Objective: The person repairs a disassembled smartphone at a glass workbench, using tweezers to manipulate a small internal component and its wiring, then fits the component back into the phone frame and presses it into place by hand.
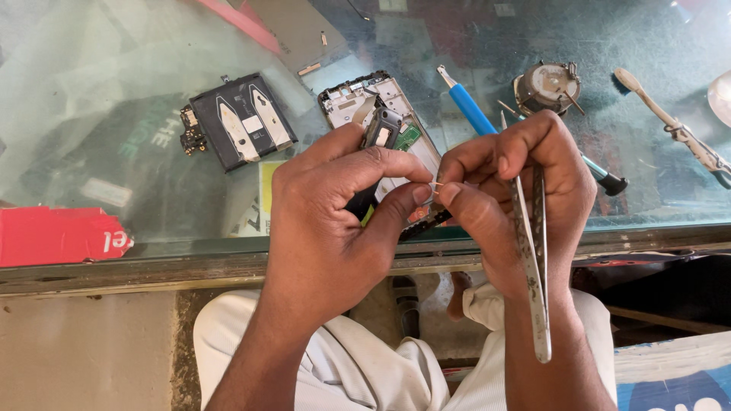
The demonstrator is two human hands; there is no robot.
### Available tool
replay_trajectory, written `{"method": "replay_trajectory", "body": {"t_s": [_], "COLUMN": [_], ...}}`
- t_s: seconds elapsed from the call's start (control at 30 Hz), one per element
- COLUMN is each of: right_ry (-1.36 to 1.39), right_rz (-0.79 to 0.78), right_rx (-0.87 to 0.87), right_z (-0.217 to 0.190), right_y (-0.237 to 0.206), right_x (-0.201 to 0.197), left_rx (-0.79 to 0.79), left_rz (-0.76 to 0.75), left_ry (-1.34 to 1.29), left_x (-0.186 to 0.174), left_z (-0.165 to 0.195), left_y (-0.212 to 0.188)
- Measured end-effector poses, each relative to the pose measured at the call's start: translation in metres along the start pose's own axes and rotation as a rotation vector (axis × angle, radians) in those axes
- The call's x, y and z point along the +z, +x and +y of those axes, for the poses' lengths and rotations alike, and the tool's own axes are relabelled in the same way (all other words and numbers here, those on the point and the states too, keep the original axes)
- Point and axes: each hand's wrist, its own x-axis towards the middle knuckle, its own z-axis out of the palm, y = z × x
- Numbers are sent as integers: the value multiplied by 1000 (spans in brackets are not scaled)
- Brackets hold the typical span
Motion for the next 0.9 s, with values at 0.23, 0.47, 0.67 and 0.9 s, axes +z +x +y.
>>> {"method": "replay_trajectory", "body": {"t_s": [0.23, 0.47, 0.67, 0.9], "right_ry": [39, 24, 5, 68], "right_rz": [-8, 55, 11, -39], "right_rx": [-18, -13, -22, 32], "right_z": [-7, -6, 0, 0], "right_y": [4, 2, -2, 0], "right_x": [7, 8, 2, 0], "left_rx": [-15, -28, -11, -3], "left_rz": [-25, -43, -56, -42], "left_ry": [48, 38, 14, 9], "left_x": [-1, 0, 3, 3], "left_z": [0, -1, -6, -8], "left_y": [2, 2, -4, -6]}}
